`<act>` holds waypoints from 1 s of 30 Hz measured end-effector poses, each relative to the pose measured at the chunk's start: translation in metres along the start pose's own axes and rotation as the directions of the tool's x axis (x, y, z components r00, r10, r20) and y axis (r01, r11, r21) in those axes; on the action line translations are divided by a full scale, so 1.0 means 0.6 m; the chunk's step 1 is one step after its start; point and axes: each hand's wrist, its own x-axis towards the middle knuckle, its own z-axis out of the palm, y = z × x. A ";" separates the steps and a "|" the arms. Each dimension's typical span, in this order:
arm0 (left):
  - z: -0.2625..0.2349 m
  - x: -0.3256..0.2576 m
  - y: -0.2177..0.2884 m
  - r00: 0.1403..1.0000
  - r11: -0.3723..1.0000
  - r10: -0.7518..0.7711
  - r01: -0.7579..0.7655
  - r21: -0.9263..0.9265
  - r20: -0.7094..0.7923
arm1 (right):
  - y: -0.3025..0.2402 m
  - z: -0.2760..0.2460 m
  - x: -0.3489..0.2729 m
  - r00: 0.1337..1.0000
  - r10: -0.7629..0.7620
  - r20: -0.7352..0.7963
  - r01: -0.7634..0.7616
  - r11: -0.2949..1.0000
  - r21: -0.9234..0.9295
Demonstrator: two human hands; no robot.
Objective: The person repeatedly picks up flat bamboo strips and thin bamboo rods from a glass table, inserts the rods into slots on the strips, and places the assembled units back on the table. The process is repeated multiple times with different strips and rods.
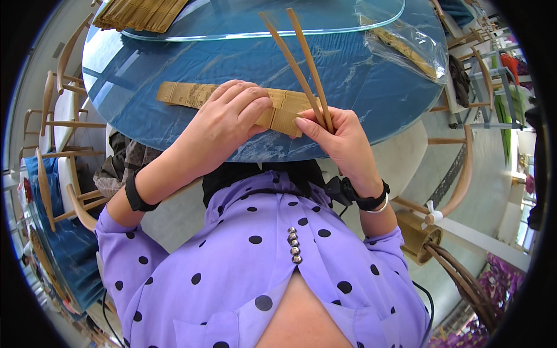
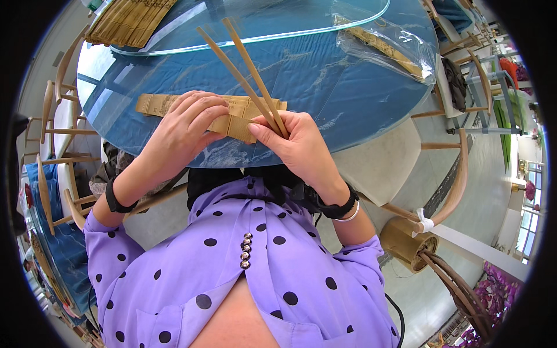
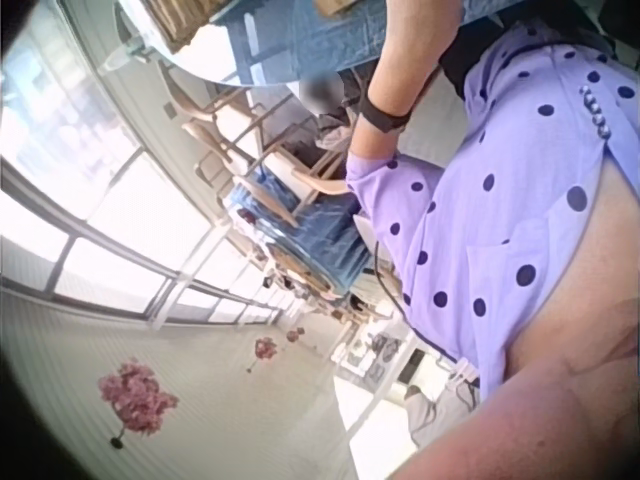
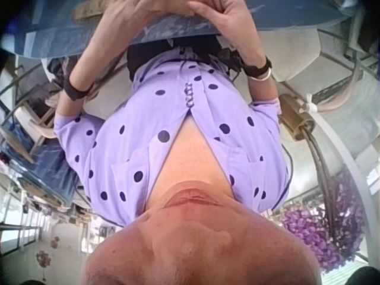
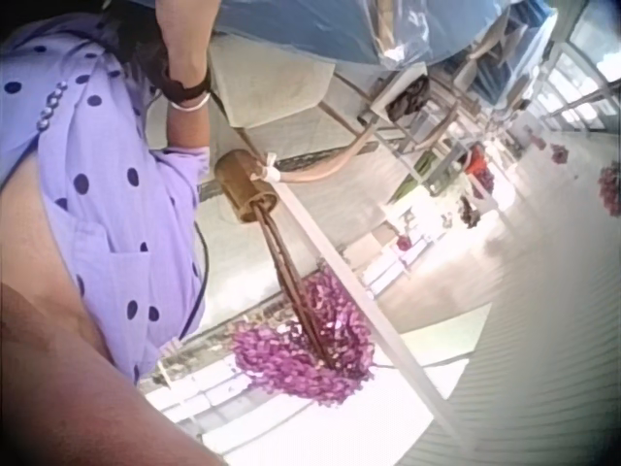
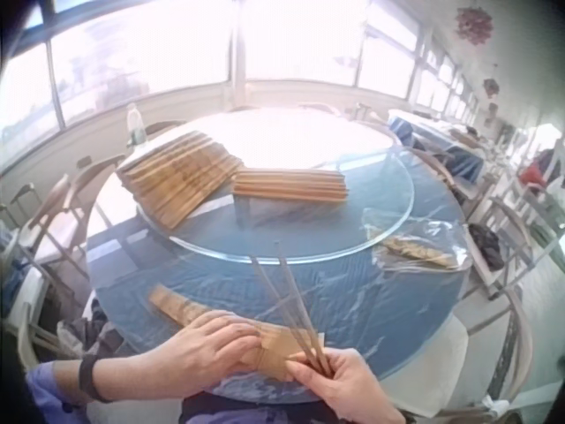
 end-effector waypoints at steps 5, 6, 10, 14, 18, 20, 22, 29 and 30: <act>0.011 -0.024 0.032 0.999 0.996 -0.029 0.030 -0.088 0.021 | -0.022 0.019 -0.017 0.983 0.126 0.131 -0.141 0.984 0.112; 0.014 -0.026 0.032 0.997 0.994 -0.014 0.022 -0.103 0.078 | -0.026 0.022 -0.019 0.978 0.145 0.153 -0.165 0.978 0.128; 0.025 -0.044 0.018 1.000 0.989 0.008 -0.004 -0.145 0.024 | -0.037 0.026 -0.017 0.960 0.173 0.219 -0.195 0.977 0.082; 0.018 -0.047 0.014 0.991 0.991 0.021 -0.004 -0.133 0.130 | -0.035 0.013 -0.008 0.921 0.216 0.325 -0.251 0.965 0.070; 0.015 -0.050 0.005 0.986 0.992 0.069 -0.051 -0.117 0.155 | -0.051 0.013 0.003 0.862 0.250 0.441 -0.308 0.949 0.064; 0.015 -0.051 0.001 0.988 0.990 0.095 -0.080 -0.118 0.123 | -0.054 0.019 0.003 0.856 0.243 0.456 -0.322 0.941 0.102; 0.021 -0.052 0.001 0.992 0.987 0.111 -0.102 -0.122 0.067 | -0.051 0.024 0.001 0.864 0.238 0.444 -0.310 0.946 0.096; 0.010 -0.043 0.007 0.986 0.992 0.122 -0.117 -0.047 0.114 | -0.026 0.043 0.001 0.933 0.196 0.300 -0.226 0.972 0.068; 0.010 -0.041 0.009 0.986 0.989 0.150 -0.149 -0.009 0.068 | -0.028 0.047 0.000 0.940 0.193 0.280 -0.226 0.970 0.088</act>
